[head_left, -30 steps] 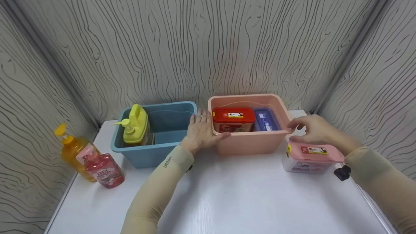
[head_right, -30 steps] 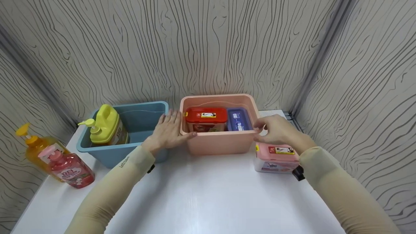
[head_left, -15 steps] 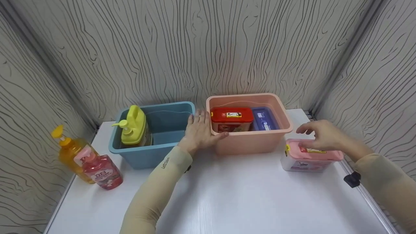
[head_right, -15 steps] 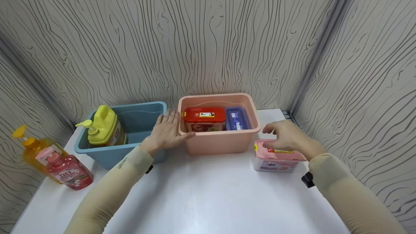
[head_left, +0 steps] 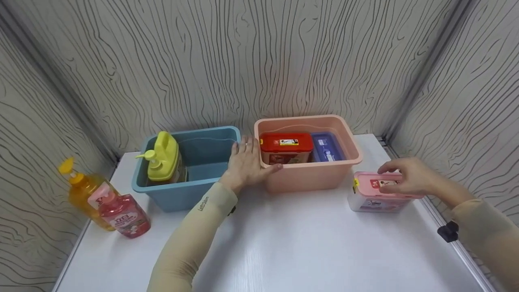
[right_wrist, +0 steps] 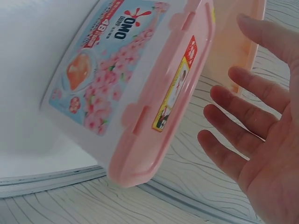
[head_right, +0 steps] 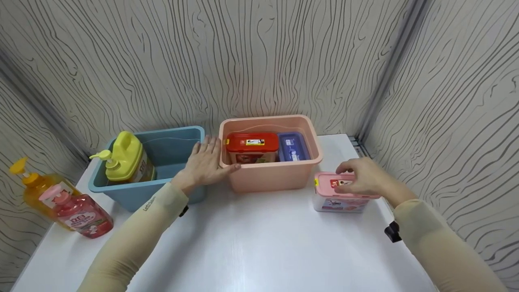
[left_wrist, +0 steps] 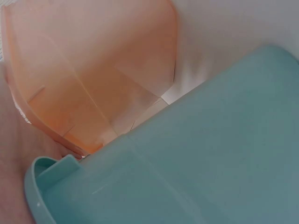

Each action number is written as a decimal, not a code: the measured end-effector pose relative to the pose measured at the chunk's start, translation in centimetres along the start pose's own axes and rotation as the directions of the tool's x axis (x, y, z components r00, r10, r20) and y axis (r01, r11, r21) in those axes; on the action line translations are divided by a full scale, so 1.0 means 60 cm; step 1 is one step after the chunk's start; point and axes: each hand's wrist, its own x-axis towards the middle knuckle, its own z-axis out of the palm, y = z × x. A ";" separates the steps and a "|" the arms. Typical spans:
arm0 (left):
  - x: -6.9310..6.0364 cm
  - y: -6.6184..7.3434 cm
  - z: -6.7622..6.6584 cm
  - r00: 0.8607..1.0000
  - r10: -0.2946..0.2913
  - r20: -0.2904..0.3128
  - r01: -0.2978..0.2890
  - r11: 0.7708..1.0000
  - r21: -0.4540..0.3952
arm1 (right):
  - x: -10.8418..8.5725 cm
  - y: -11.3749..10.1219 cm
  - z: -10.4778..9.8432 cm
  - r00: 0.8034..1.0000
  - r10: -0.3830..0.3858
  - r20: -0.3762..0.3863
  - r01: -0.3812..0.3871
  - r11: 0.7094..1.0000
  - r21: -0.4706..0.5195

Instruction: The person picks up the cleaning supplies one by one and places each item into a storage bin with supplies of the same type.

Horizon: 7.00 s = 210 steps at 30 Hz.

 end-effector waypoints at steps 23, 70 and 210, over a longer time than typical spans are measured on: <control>0.001 0.000 0.000 1.000 0.001 0.026 -0.001 1.000 0.015 | -0.040 0.071 0.040 0.997 -0.015 -0.069 0.024 0.991 0.130; -0.003 0.001 -0.001 1.000 -0.006 0.006 0.006 1.000 -0.020 | -0.042 0.096 0.083 0.994 0.066 -0.088 -0.034 0.943 0.331; -0.008 0.007 -0.006 1.000 -0.024 0.013 0.024 1.000 0.000 | 0.116 -0.157 -0.152 0.972 -0.115 -0.203 0.173 0.940 0.294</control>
